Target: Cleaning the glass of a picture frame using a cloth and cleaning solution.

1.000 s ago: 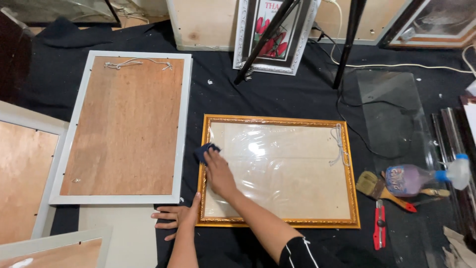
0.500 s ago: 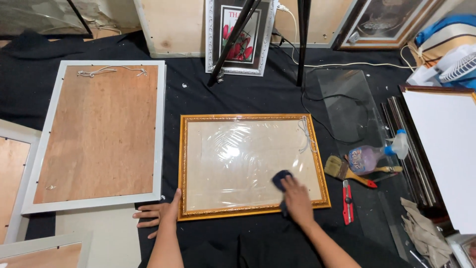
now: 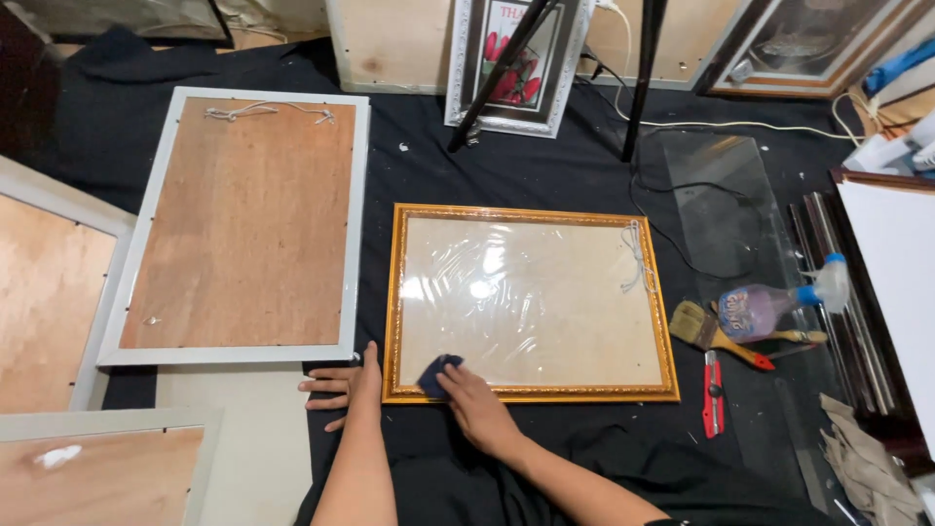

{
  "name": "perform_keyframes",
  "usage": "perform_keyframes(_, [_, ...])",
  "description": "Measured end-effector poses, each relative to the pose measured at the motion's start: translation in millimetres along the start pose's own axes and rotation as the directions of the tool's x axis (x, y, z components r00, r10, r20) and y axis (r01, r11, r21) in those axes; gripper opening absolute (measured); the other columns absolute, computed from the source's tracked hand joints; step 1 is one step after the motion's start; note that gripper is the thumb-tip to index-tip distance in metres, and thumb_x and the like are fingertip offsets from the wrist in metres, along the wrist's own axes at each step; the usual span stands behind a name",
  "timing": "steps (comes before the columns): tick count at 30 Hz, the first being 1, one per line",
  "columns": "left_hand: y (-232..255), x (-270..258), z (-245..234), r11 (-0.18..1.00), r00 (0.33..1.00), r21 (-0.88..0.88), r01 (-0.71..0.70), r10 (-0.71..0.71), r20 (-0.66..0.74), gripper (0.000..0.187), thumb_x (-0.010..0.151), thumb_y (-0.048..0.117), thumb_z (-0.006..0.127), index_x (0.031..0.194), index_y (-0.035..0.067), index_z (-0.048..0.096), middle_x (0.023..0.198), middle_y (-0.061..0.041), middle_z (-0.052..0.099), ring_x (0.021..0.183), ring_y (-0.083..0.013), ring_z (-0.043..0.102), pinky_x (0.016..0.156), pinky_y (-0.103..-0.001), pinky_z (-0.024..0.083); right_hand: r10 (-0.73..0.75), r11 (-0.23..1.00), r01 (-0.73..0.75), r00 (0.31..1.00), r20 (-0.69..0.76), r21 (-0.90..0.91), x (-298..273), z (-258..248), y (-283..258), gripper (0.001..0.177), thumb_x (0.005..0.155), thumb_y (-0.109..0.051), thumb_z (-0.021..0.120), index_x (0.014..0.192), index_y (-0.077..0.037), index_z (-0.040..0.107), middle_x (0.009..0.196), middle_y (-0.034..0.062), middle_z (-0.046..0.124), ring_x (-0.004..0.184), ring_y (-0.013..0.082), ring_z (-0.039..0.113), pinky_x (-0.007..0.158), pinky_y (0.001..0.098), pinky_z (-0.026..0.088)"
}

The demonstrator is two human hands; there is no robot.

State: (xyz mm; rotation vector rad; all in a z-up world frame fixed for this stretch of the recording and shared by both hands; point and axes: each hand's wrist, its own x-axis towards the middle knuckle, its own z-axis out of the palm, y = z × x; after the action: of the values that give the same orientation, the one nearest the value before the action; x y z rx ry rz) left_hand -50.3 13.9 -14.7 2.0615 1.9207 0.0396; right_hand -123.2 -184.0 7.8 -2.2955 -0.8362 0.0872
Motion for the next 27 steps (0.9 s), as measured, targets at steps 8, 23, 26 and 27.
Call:
perform_keyframes(8, [-11, 14, 17, 0.999, 0.999, -0.021, -0.031, 0.031, -0.007, 0.144, 0.057, 0.109, 0.005, 0.167, 0.015, -0.002, 0.175, -0.007, -0.006, 0.158, -0.0395, -0.007, 0.114, -0.079, -0.003, -0.339, 0.929, 0.334, 0.941, -0.005, -0.159, 126, 21, -2, 0.054, 0.104, -0.009, 0.059, 0.155, -0.004, 0.042, 0.163, 0.0177, 0.038, 0.150, 0.0394, 0.037, 0.122, 0.0501, 0.034])
perform_keyframes(23, [6, 19, -67, 0.997, 0.769, 0.053, 0.053, -0.074, 0.635, 0.163, 0.056, 0.093, 0.063, 0.155, 0.012, -0.039, 0.156, -0.001, -0.057, 0.147, -0.0347, -0.046, 0.111, -0.072, -0.020, -0.196, 0.874, 0.095, 0.966, -0.167, -0.477, 323, -10, 140, 0.045, 0.102, -0.007, 0.047, 0.147, -0.007, 0.053, 0.154, 0.0138, 0.051, 0.145, 0.0352, 0.044, 0.121, 0.0485, 0.032])
perform_keyframes(26, [9, 20, -67, 0.996, 0.775, 0.067, 0.056, -0.085, 0.626, 0.163, 0.056, 0.093, 0.063, 0.155, 0.013, -0.039, 0.156, 0.000, -0.056, 0.147, -0.0339, -0.046, 0.111, -0.072, -0.019, -0.019, 0.856, -0.069, 0.986, -0.165, -0.513, 306, -34, 165, 0.054, 0.101, -0.008, 0.038, 0.153, -0.015, 0.046, 0.157, 0.0083, 0.049, 0.149, 0.0308, 0.039, 0.122, 0.0478, 0.026])
perform_keyframes(27, [10, 19, -68, 0.995, 0.778, 0.079, 0.063, -0.098, 0.621, 0.162, 0.057, 0.092, 0.063, 0.155, 0.013, -0.038, 0.157, 0.000, -0.056, 0.147, -0.0343, -0.045, 0.112, -0.072, -0.019, 0.023, 0.853, -0.118, 0.981, -0.190, -0.508, 295, -43, 173, 0.053, 0.102, -0.009, 0.036, 0.153, -0.016, 0.046, 0.156, 0.0075, 0.051, 0.149, 0.0293, 0.040, 0.122, 0.0470, 0.026])
